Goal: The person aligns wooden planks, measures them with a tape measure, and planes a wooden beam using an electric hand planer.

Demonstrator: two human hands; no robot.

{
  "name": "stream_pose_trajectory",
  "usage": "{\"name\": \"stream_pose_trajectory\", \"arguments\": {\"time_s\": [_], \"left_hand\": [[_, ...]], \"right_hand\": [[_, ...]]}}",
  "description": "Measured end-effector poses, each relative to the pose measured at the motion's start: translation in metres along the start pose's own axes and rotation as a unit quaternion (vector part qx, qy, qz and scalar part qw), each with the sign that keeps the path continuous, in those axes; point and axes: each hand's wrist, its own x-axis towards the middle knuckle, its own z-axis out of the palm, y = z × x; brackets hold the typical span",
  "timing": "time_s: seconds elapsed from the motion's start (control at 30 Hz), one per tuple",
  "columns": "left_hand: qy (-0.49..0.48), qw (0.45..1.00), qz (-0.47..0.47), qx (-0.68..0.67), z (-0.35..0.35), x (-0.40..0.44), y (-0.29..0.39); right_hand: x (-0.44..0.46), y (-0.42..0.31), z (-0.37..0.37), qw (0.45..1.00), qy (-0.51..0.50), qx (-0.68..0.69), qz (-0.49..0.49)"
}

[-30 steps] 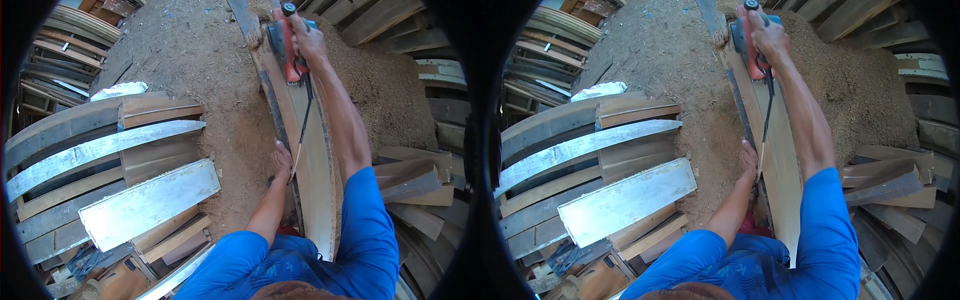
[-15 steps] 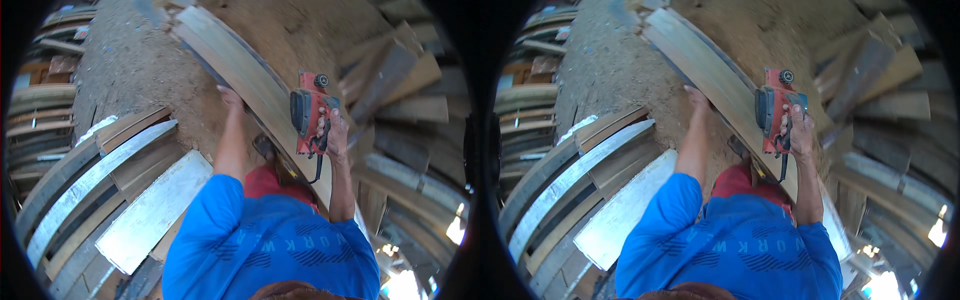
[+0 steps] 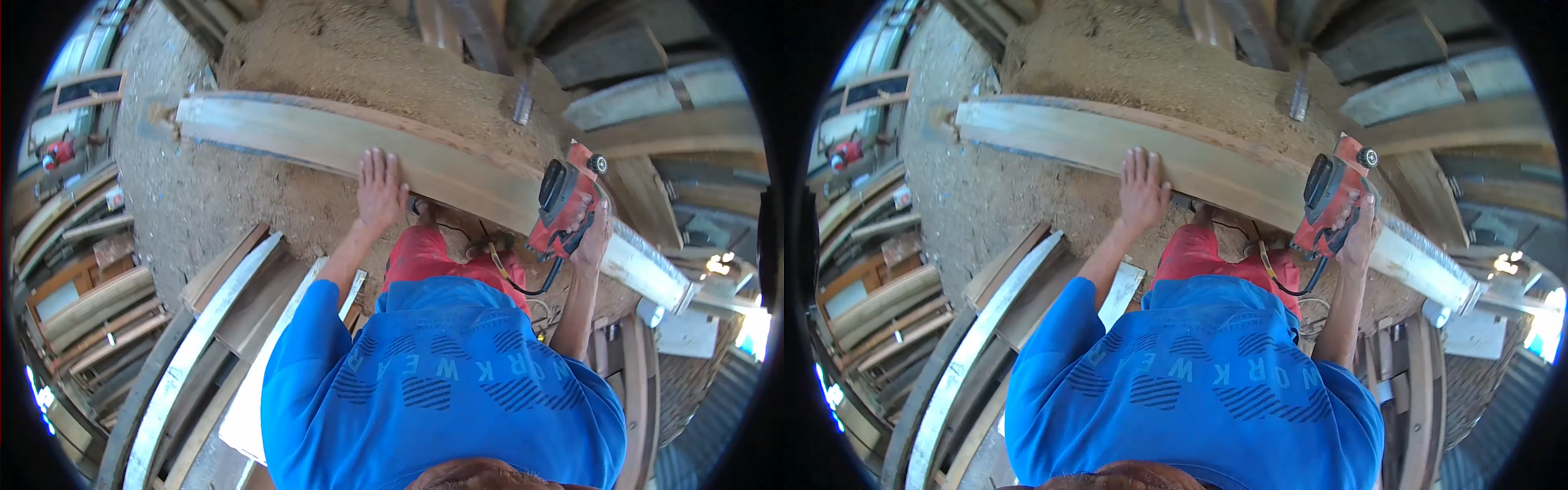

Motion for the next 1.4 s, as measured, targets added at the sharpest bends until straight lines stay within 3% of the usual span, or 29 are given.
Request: {"name": "stream_pose_trajectory", "arguments": {"time_s": [0.17,0.3,0.57,0.93,1.2,1.33,1.4], "left_hand": [[-0.055,0.987,0.143,-0.046,0.038,-0.022,0.143],[-0.088,0.977,0.192,-0.04,0.066,-0.033,0.237],[-0.167,0.927,0.335,0.004,0.098,-0.031,0.367],[-0.252,0.795,0.551,-0.045,0.179,0.027,0.564],[-0.297,0.72,0.627,0.011,0.225,0.059,0.724],[-0.255,0.761,0.596,0.024,0.237,0.056,0.799],[-0.189,0.81,0.555,-0.009,0.264,0.054,0.825]], "right_hand": [[-0.037,-0.009,-0.124,0.996,0.074,0.041,0.001],[-0.078,-0.019,-0.205,0.989,0.149,0.009,0.025],[-0.151,-0.03,-0.354,0.955,0.297,-0.005,0.005],[-0.182,-0.014,-0.457,0.868,0.482,0.104,0.057],[-0.216,-0.02,-0.518,0.786,0.592,0.175,0.037],[-0.225,-0.008,-0.572,0.774,0.596,0.212,0.022],[-0.222,-0.008,-0.609,0.783,0.588,0.199,0.031]]}}
